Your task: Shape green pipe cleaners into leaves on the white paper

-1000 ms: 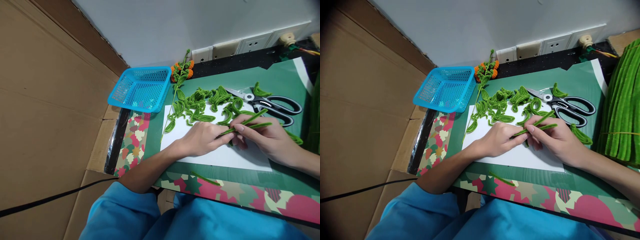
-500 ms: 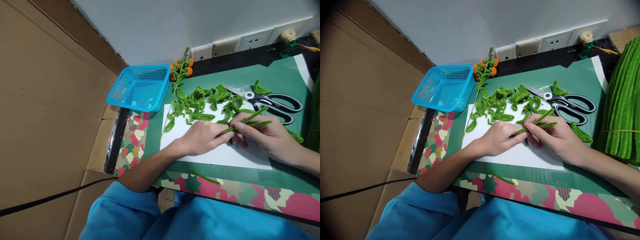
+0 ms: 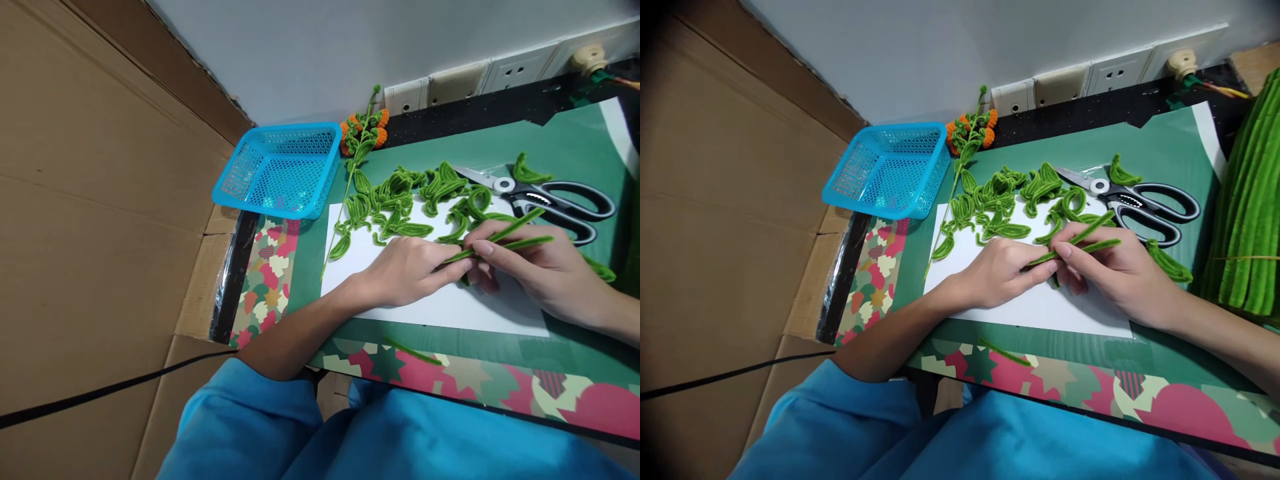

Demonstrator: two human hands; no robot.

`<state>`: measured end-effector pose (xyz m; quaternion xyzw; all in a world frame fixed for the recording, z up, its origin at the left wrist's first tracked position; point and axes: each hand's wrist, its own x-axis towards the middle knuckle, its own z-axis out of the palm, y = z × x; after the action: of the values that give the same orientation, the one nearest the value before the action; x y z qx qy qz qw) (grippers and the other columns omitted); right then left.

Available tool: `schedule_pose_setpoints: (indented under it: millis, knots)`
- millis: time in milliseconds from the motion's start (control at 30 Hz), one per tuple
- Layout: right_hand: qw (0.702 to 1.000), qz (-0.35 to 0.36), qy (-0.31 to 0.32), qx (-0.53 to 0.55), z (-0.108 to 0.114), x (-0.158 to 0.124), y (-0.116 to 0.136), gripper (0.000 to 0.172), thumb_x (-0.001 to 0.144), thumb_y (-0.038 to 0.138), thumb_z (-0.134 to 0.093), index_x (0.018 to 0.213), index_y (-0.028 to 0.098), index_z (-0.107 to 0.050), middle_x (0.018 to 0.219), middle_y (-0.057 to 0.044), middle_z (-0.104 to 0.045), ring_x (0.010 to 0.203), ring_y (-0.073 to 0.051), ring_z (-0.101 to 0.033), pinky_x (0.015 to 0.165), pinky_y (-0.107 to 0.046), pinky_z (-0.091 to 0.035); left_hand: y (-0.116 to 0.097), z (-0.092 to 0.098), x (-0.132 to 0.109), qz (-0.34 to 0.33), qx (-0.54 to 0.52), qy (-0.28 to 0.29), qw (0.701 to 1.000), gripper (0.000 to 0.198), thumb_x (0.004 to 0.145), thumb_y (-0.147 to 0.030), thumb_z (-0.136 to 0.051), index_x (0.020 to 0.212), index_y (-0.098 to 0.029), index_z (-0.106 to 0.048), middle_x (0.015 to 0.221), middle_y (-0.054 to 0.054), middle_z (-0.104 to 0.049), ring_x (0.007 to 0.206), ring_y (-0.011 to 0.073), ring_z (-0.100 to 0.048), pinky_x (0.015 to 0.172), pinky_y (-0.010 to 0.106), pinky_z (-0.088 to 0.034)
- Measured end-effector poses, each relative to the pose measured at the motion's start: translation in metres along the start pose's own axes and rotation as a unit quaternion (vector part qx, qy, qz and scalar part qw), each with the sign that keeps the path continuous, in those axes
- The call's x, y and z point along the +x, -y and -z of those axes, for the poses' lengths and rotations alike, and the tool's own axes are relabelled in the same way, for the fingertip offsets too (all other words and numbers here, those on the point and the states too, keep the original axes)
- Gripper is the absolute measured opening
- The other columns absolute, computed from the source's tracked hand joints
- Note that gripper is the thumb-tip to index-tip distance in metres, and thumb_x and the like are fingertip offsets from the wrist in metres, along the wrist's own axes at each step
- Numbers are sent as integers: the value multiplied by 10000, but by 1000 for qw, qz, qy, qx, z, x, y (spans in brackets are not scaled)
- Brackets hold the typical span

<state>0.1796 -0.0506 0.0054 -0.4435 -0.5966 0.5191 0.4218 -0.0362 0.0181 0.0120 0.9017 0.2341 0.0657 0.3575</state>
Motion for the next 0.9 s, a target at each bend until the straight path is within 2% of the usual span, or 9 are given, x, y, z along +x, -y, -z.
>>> schedule_pose_setpoints:
  millis: [500, 900]
  knots:
    - [1000, -1, -2, 0, 1, 0, 1, 400, 1057, 410, -678, 725, 204, -766, 744, -44, -688, 624, -166, -638, 605, -311, -480, 1, -2, 1, -4, -9, -6, 1000, 448, 1140, -470, -406, 1014, -204, -744, 919, 30, -774, 803, 169, -686, 708, 284, -402]
    - [1000, -8, -3, 16, 2, -3, -6, 306, 1059, 374, -678, 817, 218, -782, 780, -39, -690, 607, -158, -634, 562, -307, -482, 2, -3, 1, -2, -4, -5, 1000, 442, 1136, -475, -406, 1031, -216, -748, 921, 30, -773, 818, 180, -698, 710, 302, -428]
